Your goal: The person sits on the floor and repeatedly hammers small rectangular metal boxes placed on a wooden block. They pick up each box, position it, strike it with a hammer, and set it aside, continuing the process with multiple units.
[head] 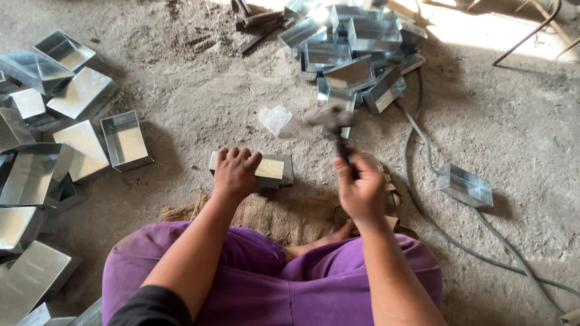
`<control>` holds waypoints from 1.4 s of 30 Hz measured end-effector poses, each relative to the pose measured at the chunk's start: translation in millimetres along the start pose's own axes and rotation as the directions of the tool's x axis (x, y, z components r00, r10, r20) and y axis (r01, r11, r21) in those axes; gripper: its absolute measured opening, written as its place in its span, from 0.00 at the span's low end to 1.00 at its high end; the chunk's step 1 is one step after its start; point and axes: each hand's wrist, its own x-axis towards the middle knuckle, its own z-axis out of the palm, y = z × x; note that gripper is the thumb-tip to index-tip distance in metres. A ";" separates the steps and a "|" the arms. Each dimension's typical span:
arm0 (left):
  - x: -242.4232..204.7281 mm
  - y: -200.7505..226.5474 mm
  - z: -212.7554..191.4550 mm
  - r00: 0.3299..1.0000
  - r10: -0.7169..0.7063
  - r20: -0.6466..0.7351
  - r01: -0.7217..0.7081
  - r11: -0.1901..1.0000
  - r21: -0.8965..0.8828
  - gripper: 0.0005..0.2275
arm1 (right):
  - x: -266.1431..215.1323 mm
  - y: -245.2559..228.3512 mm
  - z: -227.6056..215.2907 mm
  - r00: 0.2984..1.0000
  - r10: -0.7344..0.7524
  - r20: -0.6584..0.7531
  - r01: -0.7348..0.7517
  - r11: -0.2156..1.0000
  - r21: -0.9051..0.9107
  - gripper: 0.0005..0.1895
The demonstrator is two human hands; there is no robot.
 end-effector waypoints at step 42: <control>8.6 10.1 31.5 0.960 -0.171 -0.223 0.044 0.875 -0.483 0.11 | -5.9 -44.1 18.4 0.970 0.231 0.072 -0.212 0.956 -0.201 0.15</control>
